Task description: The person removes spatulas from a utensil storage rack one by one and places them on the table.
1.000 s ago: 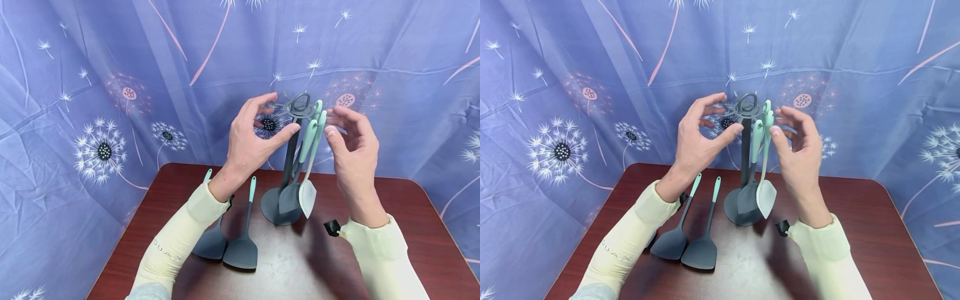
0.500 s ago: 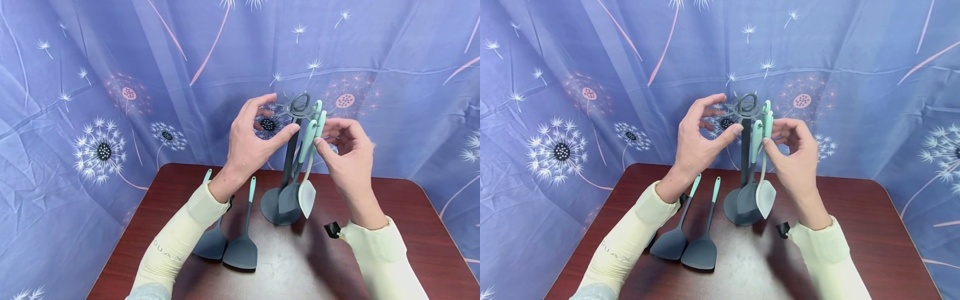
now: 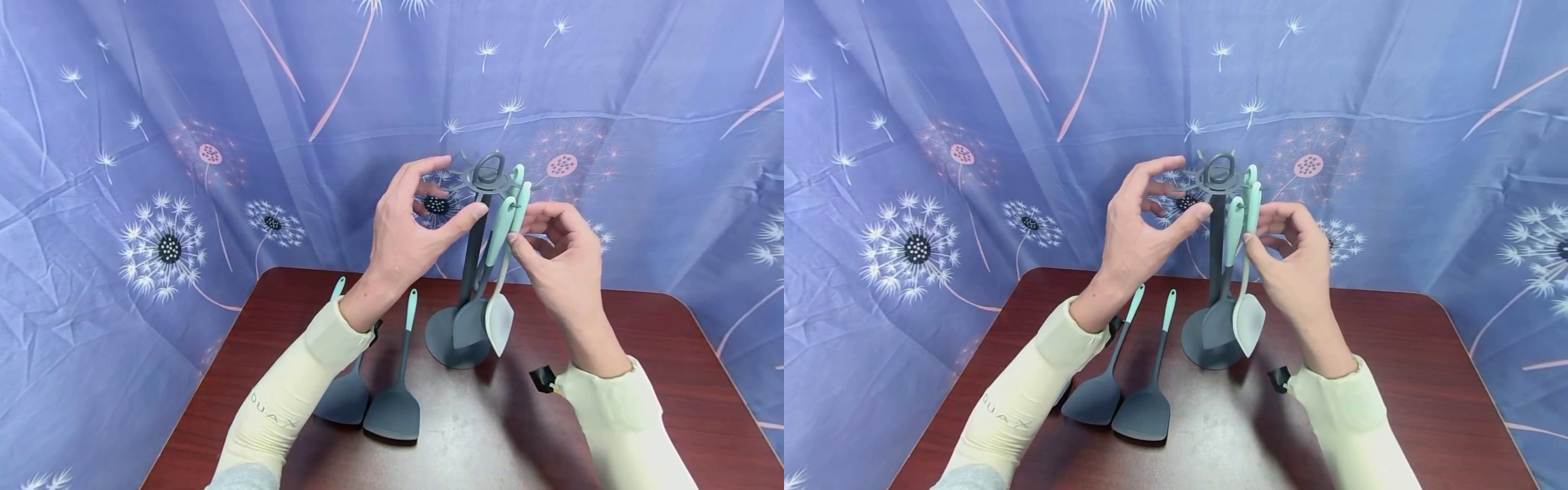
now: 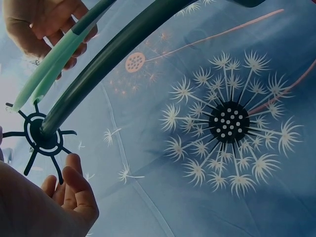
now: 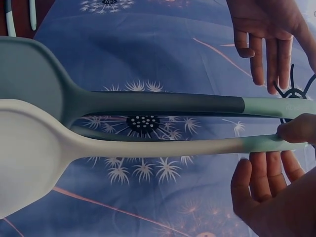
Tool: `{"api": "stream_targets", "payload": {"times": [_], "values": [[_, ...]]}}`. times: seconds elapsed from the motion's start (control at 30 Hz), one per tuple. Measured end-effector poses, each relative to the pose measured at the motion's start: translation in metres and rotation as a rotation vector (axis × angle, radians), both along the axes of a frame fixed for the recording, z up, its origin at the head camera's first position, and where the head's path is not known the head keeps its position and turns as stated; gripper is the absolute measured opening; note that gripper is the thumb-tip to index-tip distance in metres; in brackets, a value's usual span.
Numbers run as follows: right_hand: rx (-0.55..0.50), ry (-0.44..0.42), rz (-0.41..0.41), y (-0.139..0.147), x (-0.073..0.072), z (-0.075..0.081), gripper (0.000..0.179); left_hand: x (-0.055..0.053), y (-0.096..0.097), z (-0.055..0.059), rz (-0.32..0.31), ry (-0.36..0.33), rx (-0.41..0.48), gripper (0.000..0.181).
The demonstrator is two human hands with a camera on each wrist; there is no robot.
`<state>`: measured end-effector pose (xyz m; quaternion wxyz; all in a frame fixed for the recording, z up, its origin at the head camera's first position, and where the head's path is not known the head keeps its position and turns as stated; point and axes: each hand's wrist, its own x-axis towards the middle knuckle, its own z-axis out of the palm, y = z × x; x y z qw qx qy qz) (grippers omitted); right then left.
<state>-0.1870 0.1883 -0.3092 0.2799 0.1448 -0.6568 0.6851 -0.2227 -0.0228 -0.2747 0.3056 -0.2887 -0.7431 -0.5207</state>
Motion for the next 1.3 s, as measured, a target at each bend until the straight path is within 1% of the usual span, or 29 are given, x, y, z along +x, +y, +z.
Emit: {"api": "stream_targets", "payload": {"times": [0.1, 0.23, 0.47, 0.63, 0.97, 1.3], "values": [[-0.003, -0.009, 0.002, 0.000, 0.000, -0.001, 0.033, 0.000, 0.000, 0.000, 0.000, -0.008, 0.000, 0.064], [0.017, -0.035, -0.011, 0.001, 0.001, -0.004, 0.032, 0.000, 0.000, 0.000, 0.001, -0.014, -0.002, 0.064], [0.080, -0.072, -0.044, 0.003, 0.002, -0.010, 0.031, 0.000, 0.000, 0.000, -0.002, -0.012, 0.003, 0.064], [0.068, -0.087, -0.030, 0.003, 0.002, -0.013, 0.030, 0.000, 0.000, 0.000, -0.005, -0.016, 0.007, 0.064], [0.051, -0.069, -0.023, 0.003, 0.003, -0.015, 0.029, 0.001, 0.000, -0.001, -0.006, -0.016, 0.007, 0.065], [0.072, -0.064, -0.036, 0.004, 0.005, -0.014, 0.029, 0.000, 0.000, 0.000, -0.012, -0.022, 0.009, 0.063]]}}
